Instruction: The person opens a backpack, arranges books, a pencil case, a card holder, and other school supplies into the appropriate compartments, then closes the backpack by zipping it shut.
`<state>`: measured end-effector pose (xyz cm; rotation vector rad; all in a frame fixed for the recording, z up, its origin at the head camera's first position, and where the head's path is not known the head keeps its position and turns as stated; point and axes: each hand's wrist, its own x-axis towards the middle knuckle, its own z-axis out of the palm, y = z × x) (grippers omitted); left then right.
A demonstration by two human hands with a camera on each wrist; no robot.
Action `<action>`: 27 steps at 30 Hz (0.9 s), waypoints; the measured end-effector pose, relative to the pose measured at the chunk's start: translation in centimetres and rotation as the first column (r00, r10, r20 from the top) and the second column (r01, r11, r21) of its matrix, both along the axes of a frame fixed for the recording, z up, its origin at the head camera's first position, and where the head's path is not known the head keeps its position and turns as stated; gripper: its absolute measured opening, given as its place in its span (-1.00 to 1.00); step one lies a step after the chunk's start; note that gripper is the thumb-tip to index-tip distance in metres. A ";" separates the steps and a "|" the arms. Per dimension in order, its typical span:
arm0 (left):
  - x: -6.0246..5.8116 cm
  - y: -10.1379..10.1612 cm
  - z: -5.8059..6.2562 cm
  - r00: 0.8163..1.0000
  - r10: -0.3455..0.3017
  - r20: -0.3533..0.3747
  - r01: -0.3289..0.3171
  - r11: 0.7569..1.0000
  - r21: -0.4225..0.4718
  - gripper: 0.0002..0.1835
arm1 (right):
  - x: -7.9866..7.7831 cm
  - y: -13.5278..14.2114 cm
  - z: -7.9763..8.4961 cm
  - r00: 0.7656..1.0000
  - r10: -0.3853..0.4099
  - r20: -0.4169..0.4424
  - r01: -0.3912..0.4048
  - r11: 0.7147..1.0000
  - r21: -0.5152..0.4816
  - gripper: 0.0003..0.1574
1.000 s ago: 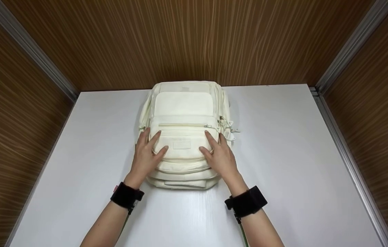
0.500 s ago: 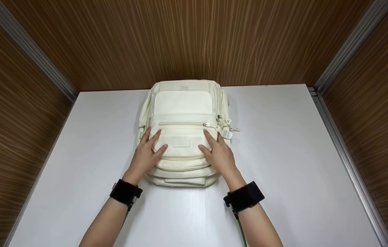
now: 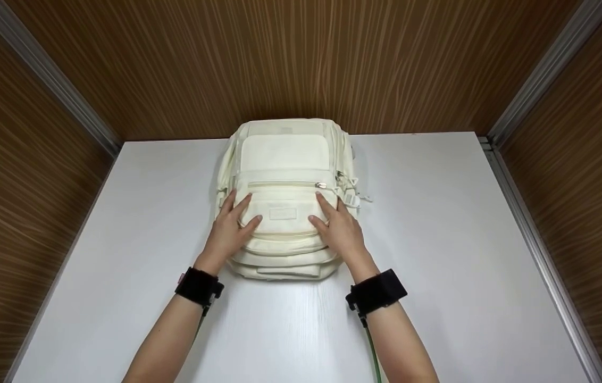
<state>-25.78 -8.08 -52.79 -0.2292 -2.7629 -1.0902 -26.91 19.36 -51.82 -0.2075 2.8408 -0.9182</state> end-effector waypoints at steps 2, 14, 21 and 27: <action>-0.2 0.1 0.0 1.000 0.001 -0.001 -0.001 1.000 -0.003 -0.35 | -0.3 0.1 0.1 1.000 0.002 0.007 -0.002 1.000 0.002 -0.14; -1.0 0.3 -0.1 1.000 0.004 -0.011 -0.004 0.999 -0.035 -0.34 | -0.8 0.2 0.1 1.000 0.002 0.001 -0.002 1.000 0.009 -0.14; -0.8 0.1 0.2 1.000 -0.007 0.007 0.008 0.993 -0.115 -0.33 | -0.3 0.5 0.4 0.999 0.001 -0.040 0.001 0.999 0.036 -0.14; -0.2 -1.2 0.6 0.997 -0.036 -0.072 0.020 0.978 -0.206 -0.36 | 0.4 1.5 0.9 0.976 -0.007 -0.217 0.039 0.989 0.144 -0.16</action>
